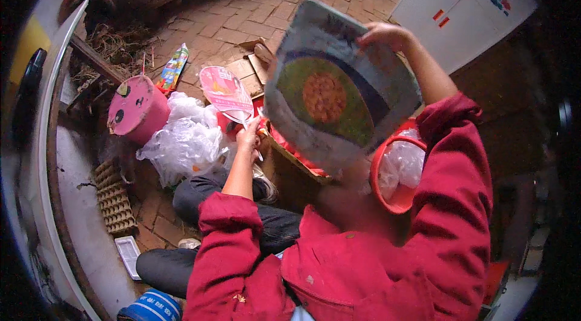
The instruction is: The person sits on a tiled floor and organizes various household items, including a red bag, a hand fan, a pink bucket, and plastic bags, into a cardboard box and other containers.
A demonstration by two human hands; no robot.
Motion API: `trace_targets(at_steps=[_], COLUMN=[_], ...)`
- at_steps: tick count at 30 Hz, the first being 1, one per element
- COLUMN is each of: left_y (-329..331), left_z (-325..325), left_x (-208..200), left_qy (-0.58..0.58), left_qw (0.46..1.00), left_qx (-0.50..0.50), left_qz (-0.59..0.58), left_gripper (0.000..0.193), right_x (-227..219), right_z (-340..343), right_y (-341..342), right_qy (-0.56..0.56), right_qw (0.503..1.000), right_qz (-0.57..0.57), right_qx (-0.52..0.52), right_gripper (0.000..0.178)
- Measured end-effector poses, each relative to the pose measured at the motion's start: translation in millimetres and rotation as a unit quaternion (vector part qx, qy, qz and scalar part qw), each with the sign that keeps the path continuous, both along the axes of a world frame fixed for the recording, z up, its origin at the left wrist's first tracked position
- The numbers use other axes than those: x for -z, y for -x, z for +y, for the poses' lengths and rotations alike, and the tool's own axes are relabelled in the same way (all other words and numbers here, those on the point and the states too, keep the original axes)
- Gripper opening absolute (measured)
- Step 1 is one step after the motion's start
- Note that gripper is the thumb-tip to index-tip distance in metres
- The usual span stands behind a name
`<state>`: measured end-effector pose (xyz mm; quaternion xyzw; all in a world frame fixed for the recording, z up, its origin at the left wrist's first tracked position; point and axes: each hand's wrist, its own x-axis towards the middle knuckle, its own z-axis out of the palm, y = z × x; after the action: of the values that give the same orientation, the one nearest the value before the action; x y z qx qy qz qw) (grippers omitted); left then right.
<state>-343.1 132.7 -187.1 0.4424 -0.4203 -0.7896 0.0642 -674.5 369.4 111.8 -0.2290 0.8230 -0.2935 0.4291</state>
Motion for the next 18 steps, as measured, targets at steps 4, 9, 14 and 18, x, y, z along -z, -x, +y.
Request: trace_targets(at_steps=[4,9,14,18], left_y=[14.0,27.5,48.0,42.1], left_z=[21.6,31.2,77.9,70.6], left_x=[-1.2,38.8,27.9,62.6], left_qy=[0.051,0.237,0.194,0.335], left_qw=[0.999,0.971,0.973,0.923], left_qx=[-0.014,0.020,0.121,0.188], left_qz=[0.006,0.008,0.015,0.020], left_gripper=[0.028,0.029,0.044,0.048], right_x=[103.3,164.9,222.7,262.4], right_z=[42.9,19.9,34.3,8.9], right_y=[46.7,52.7,67.5,37.3], right_qy=[-0.066,-0.072,-0.205,-0.265], right_qw=[0.998,0.989,0.921,0.771], right_qz=[-0.019,0.127,0.311,0.577], right_qx=[0.000,0.030,0.112,0.054], right_gripper=[0.028,0.026,0.048,0.062])
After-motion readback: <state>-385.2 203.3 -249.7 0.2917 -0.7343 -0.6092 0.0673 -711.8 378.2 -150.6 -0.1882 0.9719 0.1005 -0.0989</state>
